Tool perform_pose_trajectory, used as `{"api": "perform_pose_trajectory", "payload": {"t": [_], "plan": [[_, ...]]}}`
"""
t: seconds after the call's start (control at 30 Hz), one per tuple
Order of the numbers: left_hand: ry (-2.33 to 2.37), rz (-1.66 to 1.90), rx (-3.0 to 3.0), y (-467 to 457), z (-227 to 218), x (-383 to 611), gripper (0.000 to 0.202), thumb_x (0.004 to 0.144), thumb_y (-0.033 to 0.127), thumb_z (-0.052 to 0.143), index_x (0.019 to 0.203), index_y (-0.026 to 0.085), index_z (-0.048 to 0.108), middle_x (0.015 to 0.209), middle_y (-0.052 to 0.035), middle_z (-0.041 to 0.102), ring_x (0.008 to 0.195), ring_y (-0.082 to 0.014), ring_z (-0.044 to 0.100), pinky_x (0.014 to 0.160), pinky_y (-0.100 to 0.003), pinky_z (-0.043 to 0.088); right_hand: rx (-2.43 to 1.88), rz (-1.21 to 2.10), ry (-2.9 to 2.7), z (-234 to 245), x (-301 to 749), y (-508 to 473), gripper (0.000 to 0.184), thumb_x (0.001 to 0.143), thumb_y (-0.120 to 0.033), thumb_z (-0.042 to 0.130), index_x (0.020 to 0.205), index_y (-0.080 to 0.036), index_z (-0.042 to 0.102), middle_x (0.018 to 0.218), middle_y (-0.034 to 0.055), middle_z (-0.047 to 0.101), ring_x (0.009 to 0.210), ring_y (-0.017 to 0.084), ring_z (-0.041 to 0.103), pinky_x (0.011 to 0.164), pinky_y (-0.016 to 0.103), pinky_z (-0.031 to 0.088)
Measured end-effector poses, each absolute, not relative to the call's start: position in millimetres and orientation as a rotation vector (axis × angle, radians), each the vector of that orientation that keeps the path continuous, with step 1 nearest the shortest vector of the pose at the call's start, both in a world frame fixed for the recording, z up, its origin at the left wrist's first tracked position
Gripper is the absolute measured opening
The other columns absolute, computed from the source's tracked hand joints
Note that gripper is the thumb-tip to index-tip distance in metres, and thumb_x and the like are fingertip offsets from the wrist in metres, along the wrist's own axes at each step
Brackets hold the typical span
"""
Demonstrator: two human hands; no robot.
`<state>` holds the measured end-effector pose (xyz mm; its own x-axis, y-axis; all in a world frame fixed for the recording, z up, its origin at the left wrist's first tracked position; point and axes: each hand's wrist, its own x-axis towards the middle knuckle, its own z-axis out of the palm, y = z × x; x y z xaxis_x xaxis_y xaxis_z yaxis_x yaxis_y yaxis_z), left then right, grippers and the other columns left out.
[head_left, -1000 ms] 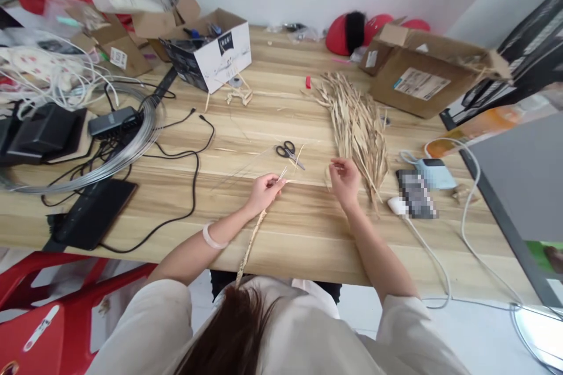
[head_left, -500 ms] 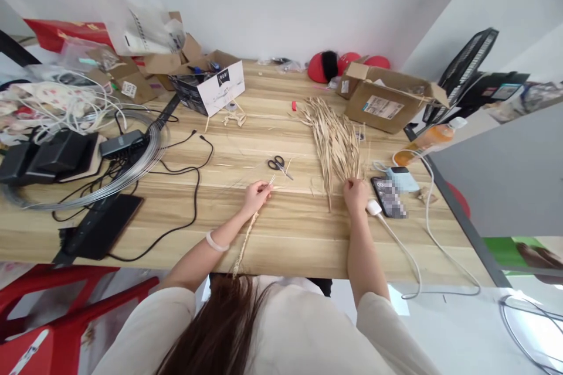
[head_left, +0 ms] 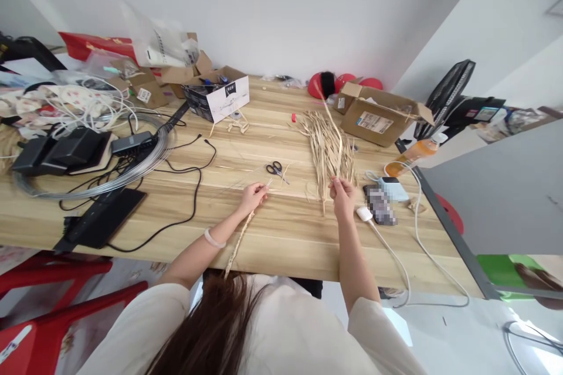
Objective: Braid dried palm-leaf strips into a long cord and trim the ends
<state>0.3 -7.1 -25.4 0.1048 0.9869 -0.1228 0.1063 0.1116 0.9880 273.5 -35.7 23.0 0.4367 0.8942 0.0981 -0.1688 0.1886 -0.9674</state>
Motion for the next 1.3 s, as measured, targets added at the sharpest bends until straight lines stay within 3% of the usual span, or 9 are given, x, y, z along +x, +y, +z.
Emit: {"api": "perform_pose_trajectory", "payload": {"t": [0.2, 0.33, 0.5, 0.77, 0.97, 1.2, 1.3], "plan": [[1.241, 1.006, 1.247, -8.4, -21.6, -0.2, 0.035, 0.074, 0.047, 0.061, 0.073, 0.013, 0.059, 0.051, 0.0021, 0.056, 0.035, -0.0045, 0.039, 0.035, -0.017, 0.026, -1.007, 1.127, -0.824, 27.9, 256.4, -42.5, 0.029, 0.067, -0.04, 0.072, 0.083, -0.016, 0.068, 0.06, -0.0016, 0.061, 0.042, 0.004, 0.04, 0.039, 0.019, 0.026], [1.239, 1.008, 1.238, -8.5, -19.0, -0.8, 0.035, 0.074, 0.048, 0.061, 0.07, 0.013, 0.056, 0.051, 0.002, 0.056, 0.034, -0.0042, 0.038, 0.034, -0.018, 0.024, -0.909, 1.328, -0.782, 26.1, 245.1, -49.2, 0.023, 0.068, -0.036, 0.074, 0.081, -0.018, 0.068, 0.072, 0.0026, 0.07, 0.061, 0.009, 0.06, 0.054, 0.021, 0.045], [1.243, 0.99, 1.201, -7.9, -18.5, -1.2, 0.034, 0.072, 0.047, 0.063, 0.075, 0.013, 0.058, 0.051, 0.0028, 0.055, 0.034, -0.0037, 0.038, 0.034, -0.017, 0.022, -0.872, 1.435, -0.779, 26.6, 231.6, -57.0, 0.021, 0.066, -0.037, 0.077, 0.076, -0.02, 0.07, 0.08, 0.0043, 0.072, 0.077, 0.013, 0.065, 0.062, 0.022, 0.049], [1.174, 0.967, 1.124, -3.9, -12.7, -5.7, 0.028, 0.067, 0.039, 0.066, 0.066, 0.014, 0.054, 0.047, 0.0057, 0.046, 0.032, -0.0018, 0.032, 0.034, -0.018, 0.017, -0.841, 1.373, -0.79, 26.3, 217.4, -60.4, 0.02, 0.059, -0.033, 0.082, 0.07, -0.02, 0.072, 0.069, -0.0009, 0.067, 0.055, 0.005, 0.053, 0.053, 0.02, 0.045], [1.094, 0.955, 1.095, -3.0, -15.7, -3.7, 0.02, 0.063, 0.03, 0.067, 0.064, 0.013, 0.057, 0.044, 0.0046, 0.047, 0.031, -0.0023, 0.031, 0.034, -0.019, 0.015, -0.783, 1.317, -0.888, 22.4, 206.6, -67.0, 0.018, 0.059, -0.03, 0.083, 0.068, -0.021, 0.071, 0.079, 0.0003, 0.072, 0.071, 0.011, 0.068, 0.066, 0.023, 0.055], [0.99, 0.918, 1.079, -14.3, -8.7, 4.8, 0.019, 0.057, 0.023, 0.071, 0.069, 0.011, 0.062, 0.036, 0.0081, 0.04, 0.03, -0.0021, 0.031, 0.035, -0.018, 0.017, -0.88, 1.076, -1.179, 13.5, 201.7, -69.5, 0.013, 0.069, -0.03, 0.076, 0.08, -0.023, 0.075, 0.085, 0.0037, 0.076, 0.087, 0.019, 0.071, 0.083, 0.036, 0.057], [0.963, 0.927, 1.066, -17.4, -4.5, 5.2, 0.018, 0.056, 0.02, 0.07, 0.07, 0.011, 0.063, 0.042, 0.0055, 0.05, 0.031, -0.0016, 0.032, 0.035, -0.018, 0.017, -0.903, 0.881, -1.419, 10.5, 198.6, -71.7, 0.01, 0.076, -0.027, 0.07, 0.083, -0.024, 0.076, 0.089, 0.0049, 0.076, 0.095, 0.02, 0.069, 0.09, 0.037, 0.054]]}}
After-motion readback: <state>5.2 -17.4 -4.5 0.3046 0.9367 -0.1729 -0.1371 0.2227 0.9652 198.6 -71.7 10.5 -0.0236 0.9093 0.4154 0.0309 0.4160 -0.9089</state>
